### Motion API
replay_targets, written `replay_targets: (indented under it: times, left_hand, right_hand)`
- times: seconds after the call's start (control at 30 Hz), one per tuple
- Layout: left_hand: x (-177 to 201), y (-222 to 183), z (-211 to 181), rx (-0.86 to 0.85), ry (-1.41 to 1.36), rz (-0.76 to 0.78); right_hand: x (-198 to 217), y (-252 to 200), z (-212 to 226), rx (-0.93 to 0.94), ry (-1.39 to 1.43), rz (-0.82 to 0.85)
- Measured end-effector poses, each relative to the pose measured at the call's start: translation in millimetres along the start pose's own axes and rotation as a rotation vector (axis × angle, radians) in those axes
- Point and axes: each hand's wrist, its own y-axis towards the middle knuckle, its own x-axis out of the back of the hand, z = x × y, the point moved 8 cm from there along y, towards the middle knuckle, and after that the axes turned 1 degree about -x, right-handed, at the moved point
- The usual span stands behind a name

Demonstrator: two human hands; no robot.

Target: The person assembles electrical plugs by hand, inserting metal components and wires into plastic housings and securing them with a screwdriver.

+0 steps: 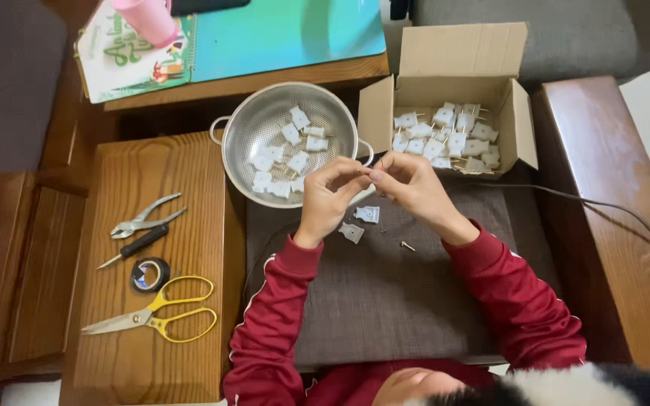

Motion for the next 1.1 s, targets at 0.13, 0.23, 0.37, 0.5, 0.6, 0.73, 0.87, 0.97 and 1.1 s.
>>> replay_targets:
  times: [0.13,0.23,0.37,0.5,0.6,0.73,0.87,0.97,1.1]
  left_hand:
    - [0,1,-1,-0.023,0.018,0.002]
    - [0,5,-1,-0.018,-0.018,0.011]
    - [-1,1,3,-0.011,-0.011,0.011]
    - [3,4,8,-0.003,-0.014,0.011]
    - [5,8,8,-0.004,0.015,0.016]
    - [2,5,6,0.013,0.024,0.013]
    - [0,6,8,0.018,-0.009,-0.004]
    - [2,1,11,0.021,-0.014,-0.014]
    - [1,4,3,0.019,-0.012,-0.015]
  right_hand:
    - [1,-1,3,0.067,-0.021,-0.001]
    - [-1,0,16,0.095,-0.001,-0.011]
    - [0,-3,14,0.097,-0.015,-0.01]
    - [1,2,8,0.094,-0.018,-0.018]
    - [3,4,12,0.116,-0.032,-0.025]
    - [0,1,10,0.104,-0.017,-0.03]
    - [4,4,7,0.112,-0.034,-0.036]
    - [0,1,8,0.11,-0.035,-0.038]
    - [1,2,5,0.105,-0.02,-0.058]
